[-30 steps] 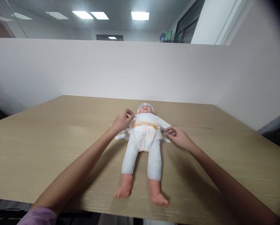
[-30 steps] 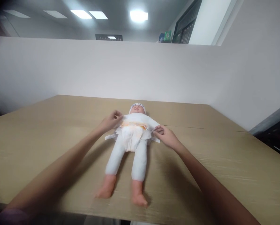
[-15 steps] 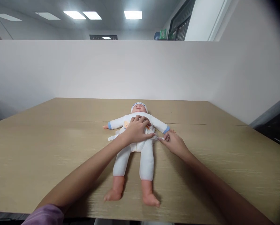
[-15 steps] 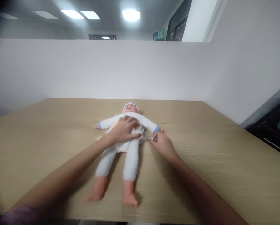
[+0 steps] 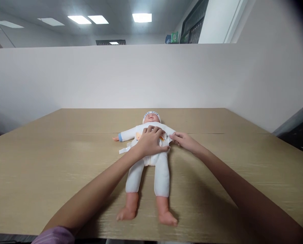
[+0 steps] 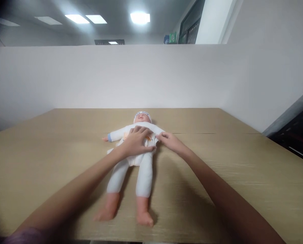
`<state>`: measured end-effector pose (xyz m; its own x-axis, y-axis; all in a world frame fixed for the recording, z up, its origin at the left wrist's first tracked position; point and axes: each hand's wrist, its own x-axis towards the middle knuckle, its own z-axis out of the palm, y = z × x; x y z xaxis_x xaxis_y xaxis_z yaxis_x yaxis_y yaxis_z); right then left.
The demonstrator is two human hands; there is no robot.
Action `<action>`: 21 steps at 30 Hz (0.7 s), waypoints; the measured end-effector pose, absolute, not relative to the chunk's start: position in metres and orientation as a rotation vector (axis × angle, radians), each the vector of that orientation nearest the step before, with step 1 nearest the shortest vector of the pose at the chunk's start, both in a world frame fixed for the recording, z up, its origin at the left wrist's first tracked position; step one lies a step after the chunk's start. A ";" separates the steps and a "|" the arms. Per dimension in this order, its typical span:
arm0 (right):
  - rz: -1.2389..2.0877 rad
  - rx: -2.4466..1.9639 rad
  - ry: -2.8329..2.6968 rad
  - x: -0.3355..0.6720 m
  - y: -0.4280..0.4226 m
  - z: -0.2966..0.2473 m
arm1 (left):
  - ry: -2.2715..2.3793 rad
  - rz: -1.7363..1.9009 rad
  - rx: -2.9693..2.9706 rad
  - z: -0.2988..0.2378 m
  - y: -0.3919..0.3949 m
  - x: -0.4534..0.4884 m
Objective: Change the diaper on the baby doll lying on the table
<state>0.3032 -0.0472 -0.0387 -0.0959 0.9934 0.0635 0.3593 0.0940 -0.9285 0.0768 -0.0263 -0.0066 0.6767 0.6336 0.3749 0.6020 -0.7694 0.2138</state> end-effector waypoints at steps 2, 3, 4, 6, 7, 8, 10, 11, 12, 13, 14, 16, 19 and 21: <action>0.972 -1.378 -1.632 0.289 -0.036 -0.034 | 1.033 0.668 2.797 -0.006 -0.026 0.077; 0.949 -1.390 -1.650 0.283 -0.030 -0.033 | 1.031 0.667 2.793 -0.005 -0.026 0.076; 0.928 -1.405 -1.661 0.278 -0.026 -0.033 | 1.029 0.664 2.790 -0.005 -0.026 0.076; 0.902 -1.429 -1.668 0.268 -0.022 -0.036 | 1.029 0.660 2.779 -0.004 -0.026 0.076; 0.892 -1.434 -1.661 0.265 -0.022 -0.037 | 1.031 0.662 2.769 -0.004 -0.026 0.077; 0.878 -1.431 -1.647 0.262 -0.024 -0.039 | 1.035 0.664 2.757 -0.004 -0.026 0.077; 0.794 -1.393 -1.620 0.257 -0.035 -0.041 | 1.041 0.658 2.726 -0.004 -0.025 0.076; 0.711 -1.358 -1.623 0.255 -0.043 -0.042 | 1.043 0.651 2.705 -0.003 -0.025 0.076; 0.606 -1.314 -1.642 0.253 -0.052 -0.043 | 1.039 0.639 2.678 -0.002 -0.024 0.075; 0.494 -1.264 -1.676 0.251 -0.061 -0.043 | 1.028 0.625 2.644 -0.001 -0.023 0.073; 0.393 -1.216 -1.721 0.250 -0.070 -0.043 | 1.008 0.615 2.605 0.001 -0.021 0.072; 0.270 -1.137 -1.823 0.250 -0.085 -0.045 | 0.940 0.609 2.513 0.005 -0.018 0.067; 0.265 -1.061 -1.963 0.254 -0.095 -0.050 | 0.785 0.654 2.340 0.011 -0.014 0.056; 0.276 -1.032 -2.033 0.257 -0.096 -0.054 | 0.716 0.759 2.210 0.011 -0.014 0.045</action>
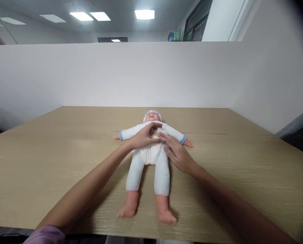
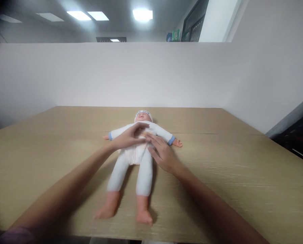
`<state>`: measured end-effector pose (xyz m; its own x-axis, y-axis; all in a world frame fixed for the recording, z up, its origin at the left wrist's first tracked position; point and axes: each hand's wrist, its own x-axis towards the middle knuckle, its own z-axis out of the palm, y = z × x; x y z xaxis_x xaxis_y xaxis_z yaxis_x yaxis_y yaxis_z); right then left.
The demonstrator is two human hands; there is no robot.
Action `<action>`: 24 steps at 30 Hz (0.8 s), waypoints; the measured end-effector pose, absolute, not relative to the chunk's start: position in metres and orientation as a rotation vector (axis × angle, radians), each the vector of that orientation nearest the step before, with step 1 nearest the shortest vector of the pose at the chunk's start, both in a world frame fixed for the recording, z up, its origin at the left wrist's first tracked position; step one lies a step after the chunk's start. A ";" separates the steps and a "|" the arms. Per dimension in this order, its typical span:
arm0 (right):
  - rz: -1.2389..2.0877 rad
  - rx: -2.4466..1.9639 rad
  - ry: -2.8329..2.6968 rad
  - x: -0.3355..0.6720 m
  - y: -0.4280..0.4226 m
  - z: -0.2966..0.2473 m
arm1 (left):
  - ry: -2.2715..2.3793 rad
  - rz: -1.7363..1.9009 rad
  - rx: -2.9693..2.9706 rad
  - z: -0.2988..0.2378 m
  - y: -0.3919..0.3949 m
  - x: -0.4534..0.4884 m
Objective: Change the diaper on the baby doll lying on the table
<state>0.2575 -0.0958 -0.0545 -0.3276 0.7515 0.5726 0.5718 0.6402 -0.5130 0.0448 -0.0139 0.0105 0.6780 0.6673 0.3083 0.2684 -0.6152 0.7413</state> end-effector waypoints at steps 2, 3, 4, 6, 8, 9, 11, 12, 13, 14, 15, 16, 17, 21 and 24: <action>0.270 -1.027 -2.065 0.261 -0.095 -0.059 | 0.732 0.876 2.123 0.004 -0.015 0.029; 0.264 -1.033 -2.072 0.263 -0.094 -0.060 | 0.769 0.915 2.100 -0.001 -0.016 0.019; 0.258 -1.043 -2.076 0.264 -0.094 -0.062 | 0.816 0.934 2.087 -0.008 -0.016 0.009; 0.242 -1.059 -2.083 0.264 -0.094 -0.062 | 0.937 0.940 2.072 -0.023 -0.017 -0.014; 0.209 -1.069 -2.077 0.261 -0.095 -0.058 | 1.079 0.965 2.064 -0.039 -0.017 -0.036; 0.185 -1.075 -2.064 0.258 -0.096 -0.055 | 1.146 0.975 2.067 -0.046 -0.017 -0.046; 0.129 -1.091 -2.026 0.248 -0.095 -0.045 | 1.264 0.956 2.105 -0.056 -0.015 -0.060; 0.102 -1.094 -2.011 0.241 -0.094 -0.039 | 1.310 0.916 2.147 -0.059 -0.014 -0.065; 0.083 -1.094 -2.006 0.234 -0.092 -0.032 | 1.354 0.864 2.201 -0.061 -0.013 -0.068; 0.071 -1.093 -2.010 0.226 -0.089 -0.026 | 1.396 0.814 2.265 -0.062 -0.013 -0.069; 0.066 -1.095 -2.021 0.217 -0.085 -0.020 | 1.438 0.771 2.328 -0.062 -0.013 -0.070; 0.067 -1.099 -2.038 0.208 -0.081 -0.015 | 1.476 0.738 2.376 -0.063 -0.013 -0.070; 0.066 -1.109 -2.051 0.200 -0.076 -0.011 | 1.511 0.715 2.399 -0.063 -0.014 -0.070; -0.024 -1.210 -2.115 0.175 -0.050 -0.004 | 1.572 0.687 2.272 -0.064 -0.016 -0.072; -0.010 -1.318 -2.205 0.169 -0.031 -0.002 | 1.566 0.712 2.172 -0.064 -0.014 -0.076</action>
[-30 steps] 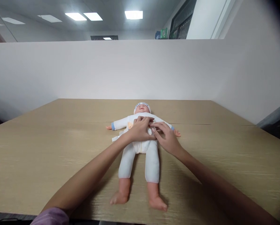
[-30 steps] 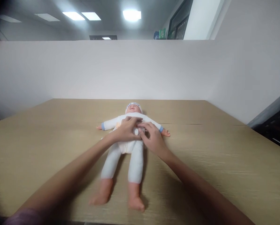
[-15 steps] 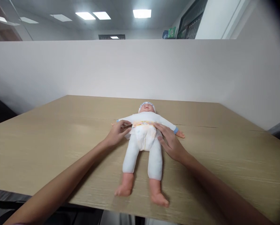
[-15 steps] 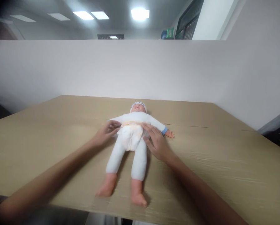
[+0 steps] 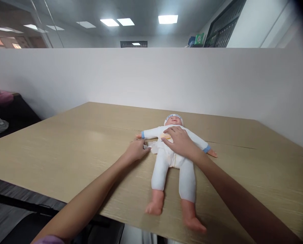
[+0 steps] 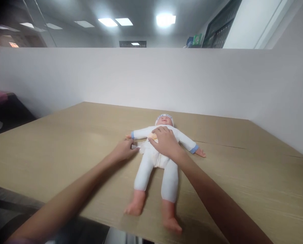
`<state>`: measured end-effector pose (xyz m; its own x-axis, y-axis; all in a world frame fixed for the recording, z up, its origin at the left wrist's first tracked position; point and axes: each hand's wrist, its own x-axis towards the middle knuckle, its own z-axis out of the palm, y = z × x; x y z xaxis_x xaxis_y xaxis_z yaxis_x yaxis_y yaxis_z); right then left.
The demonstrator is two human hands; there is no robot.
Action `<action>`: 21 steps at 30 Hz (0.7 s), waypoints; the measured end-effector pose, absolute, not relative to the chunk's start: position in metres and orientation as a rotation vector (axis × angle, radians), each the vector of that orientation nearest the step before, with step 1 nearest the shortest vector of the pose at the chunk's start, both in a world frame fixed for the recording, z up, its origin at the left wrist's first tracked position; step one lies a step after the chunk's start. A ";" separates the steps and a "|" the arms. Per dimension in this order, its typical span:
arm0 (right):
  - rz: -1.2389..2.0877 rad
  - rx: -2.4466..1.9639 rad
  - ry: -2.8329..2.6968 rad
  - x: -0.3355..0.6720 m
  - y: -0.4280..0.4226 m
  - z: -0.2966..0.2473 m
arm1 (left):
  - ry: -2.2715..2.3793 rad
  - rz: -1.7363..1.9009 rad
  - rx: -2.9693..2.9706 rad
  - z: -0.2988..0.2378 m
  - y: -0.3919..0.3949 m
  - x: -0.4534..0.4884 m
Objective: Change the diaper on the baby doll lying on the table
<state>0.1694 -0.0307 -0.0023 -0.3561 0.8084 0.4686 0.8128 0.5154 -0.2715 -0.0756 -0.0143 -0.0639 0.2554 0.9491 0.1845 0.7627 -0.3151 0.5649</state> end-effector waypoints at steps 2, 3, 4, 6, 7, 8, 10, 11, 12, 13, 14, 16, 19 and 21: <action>0.120 -1.324 -2.255 0.169 -0.021 0.000 | 1.545 0.737 2.108 -0.063 -0.013 -0.076; 0.206 -1.306 -2.264 0.169 -0.017 0.002 | 1.532 0.759 2.069 -0.062 -0.012 -0.076; 0.283 -1.279 -2.261 0.170 -0.014 0.004 | 1.518 0.790 2.032 -0.062 -0.011 -0.076; 0.350 -1.231 -2.226 0.170 -0.011 0.008 | 1.487 0.868 1.973 -0.062 -0.010 -0.073; 0.324 -1.217 -2.204 0.169 -0.011 0.010 | 1.449 0.931 1.926 -0.062 -0.009 -0.072; 0.264 -1.200 -2.190 0.169 -0.011 0.012 | 1.395 1.001 1.867 -0.063 -0.008 -0.071; 0.132 -1.142 -2.194 0.168 -0.014 0.016 | 1.274 1.121 1.736 -0.066 -0.006 -0.068; 0.108 -1.096 -2.224 0.167 -0.016 0.018 | 1.224 1.162 1.679 -0.067 -0.005 -0.067; 0.126 -1.040 -2.285 0.166 -0.017 0.020 | 1.189 1.187 1.643 -0.068 -0.005 -0.066; 0.174 -0.979 -2.370 0.166 -0.019 0.022 | 1.171 1.195 1.630 -0.069 -0.004 -0.065; 0.238 -0.920 -2.464 0.165 -0.019 0.023 | 1.159 1.200 1.626 -0.070 -0.003 -0.064; 0.345 -0.835 -2.604 0.163 -0.018 0.022 | 1.132 1.216 1.611 -0.070 -0.003 -0.062; 0.364 -0.841 -2.663 0.159 -0.013 0.018 | 1.109 1.228 1.597 -0.066 -0.003 -0.058; 0.323 -0.880 -2.733 0.157 -0.009 0.016 | 1.106 1.229 1.565 -0.061 -0.004 -0.055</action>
<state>0.1569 -0.0086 0.0159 -0.7858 0.5951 0.1685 0.5394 0.7927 -0.2841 -0.0548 -0.0044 -0.0613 0.1302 0.9615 0.2421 0.1393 -0.2595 0.9556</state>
